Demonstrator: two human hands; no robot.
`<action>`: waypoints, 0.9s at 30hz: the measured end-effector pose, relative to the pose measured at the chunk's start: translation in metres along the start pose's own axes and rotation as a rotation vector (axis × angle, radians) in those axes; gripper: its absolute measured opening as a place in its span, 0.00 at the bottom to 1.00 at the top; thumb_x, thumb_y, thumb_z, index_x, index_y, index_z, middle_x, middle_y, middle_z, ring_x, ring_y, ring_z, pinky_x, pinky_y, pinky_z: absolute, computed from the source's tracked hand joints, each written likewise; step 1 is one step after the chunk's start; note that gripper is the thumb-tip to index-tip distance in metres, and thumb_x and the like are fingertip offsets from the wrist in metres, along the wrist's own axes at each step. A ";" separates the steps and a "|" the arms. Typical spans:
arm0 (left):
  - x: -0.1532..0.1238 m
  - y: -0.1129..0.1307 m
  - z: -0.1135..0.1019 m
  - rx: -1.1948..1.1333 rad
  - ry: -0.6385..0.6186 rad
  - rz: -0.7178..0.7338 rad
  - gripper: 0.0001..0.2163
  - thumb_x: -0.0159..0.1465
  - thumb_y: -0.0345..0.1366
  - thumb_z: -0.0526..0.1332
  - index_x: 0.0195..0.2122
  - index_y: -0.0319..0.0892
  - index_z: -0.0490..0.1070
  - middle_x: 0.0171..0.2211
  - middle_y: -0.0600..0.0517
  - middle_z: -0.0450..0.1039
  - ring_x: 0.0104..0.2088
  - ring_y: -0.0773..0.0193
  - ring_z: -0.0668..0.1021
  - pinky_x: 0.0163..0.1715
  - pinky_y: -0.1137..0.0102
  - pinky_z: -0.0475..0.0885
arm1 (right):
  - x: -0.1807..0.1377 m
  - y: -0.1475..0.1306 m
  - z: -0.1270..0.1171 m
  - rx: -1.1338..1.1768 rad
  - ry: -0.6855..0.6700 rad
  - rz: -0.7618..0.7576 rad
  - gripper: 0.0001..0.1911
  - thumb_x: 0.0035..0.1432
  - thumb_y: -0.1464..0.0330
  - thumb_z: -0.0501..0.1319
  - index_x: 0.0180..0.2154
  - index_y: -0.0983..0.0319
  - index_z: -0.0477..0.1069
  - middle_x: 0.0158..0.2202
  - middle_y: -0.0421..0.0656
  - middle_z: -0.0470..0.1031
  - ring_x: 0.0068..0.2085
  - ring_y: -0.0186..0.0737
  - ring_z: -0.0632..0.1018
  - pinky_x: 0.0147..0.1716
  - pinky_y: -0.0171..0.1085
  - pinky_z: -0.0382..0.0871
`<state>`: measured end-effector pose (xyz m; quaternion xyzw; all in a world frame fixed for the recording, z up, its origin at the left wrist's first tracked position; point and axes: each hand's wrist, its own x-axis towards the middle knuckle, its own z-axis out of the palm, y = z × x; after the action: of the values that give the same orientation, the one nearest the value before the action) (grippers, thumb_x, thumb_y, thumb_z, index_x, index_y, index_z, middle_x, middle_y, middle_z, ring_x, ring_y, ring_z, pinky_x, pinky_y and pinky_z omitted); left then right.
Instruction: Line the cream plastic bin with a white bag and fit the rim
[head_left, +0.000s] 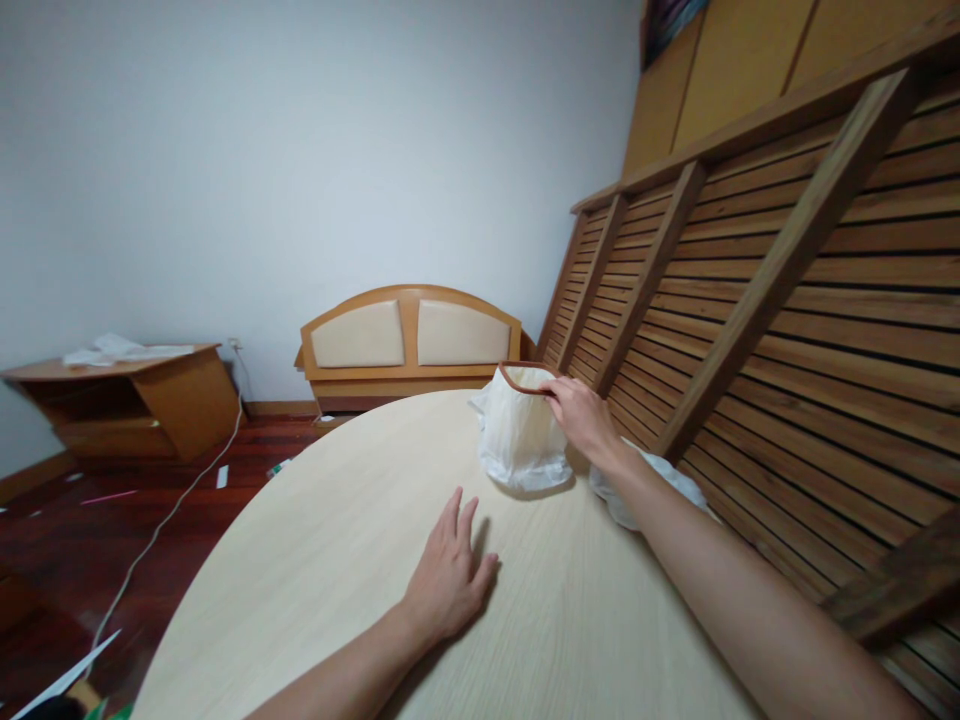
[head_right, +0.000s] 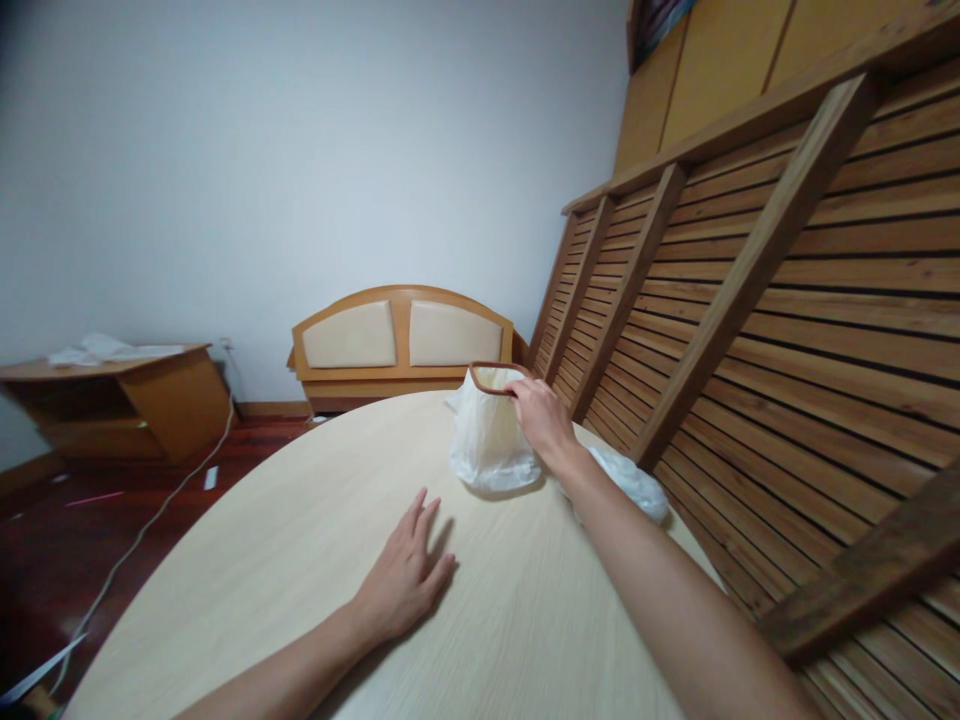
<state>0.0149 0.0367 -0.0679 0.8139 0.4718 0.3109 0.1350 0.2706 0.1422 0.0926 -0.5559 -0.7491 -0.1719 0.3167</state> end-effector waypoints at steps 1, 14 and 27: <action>0.000 0.000 0.000 0.012 -0.015 -0.007 0.31 0.68 0.47 0.55 0.68 0.38 0.54 0.72 0.34 0.45 0.70 0.41 0.55 0.66 0.44 0.57 | 0.004 0.009 0.003 -0.006 0.005 0.009 0.14 0.66 0.74 0.55 0.48 0.61 0.76 0.48 0.47 0.80 0.49 0.47 0.76 0.49 0.42 0.69; 0.006 0.011 -0.012 0.120 -0.160 -0.038 0.26 0.68 0.44 0.53 0.64 0.37 0.62 0.68 0.36 0.57 0.69 0.43 0.60 0.65 0.46 0.58 | 0.000 0.085 0.028 -0.095 -0.027 0.077 0.16 0.66 0.76 0.53 0.48 0.64 0.77 0.49 0.50 0.79 0.51 0.47 0.75 0.51 0.41 0.67; 0.006 0.027 -0.021 0.199 -0.218 -0.078 0.22 0.69 0.43 0.52 0.59 0.39 0.67 0.67 0.40 0.61 0.68 0.47 0.60 0.68 0.52 0.56 | -0.018 0.111 0.023 -0.154 -0.094 0.118 0.18 0.65 0.77 0.52 0.48 0.62 0.76 0.49 0.49 0.79 0.51 0.46 0.76 0.51 0.39 0.67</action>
<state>0.0225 0.0264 -0.0352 0.8331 0.5144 0.1669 0.1159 0.3716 0.1795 0.0531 -0.6291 -0.7137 -0.1836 0.2471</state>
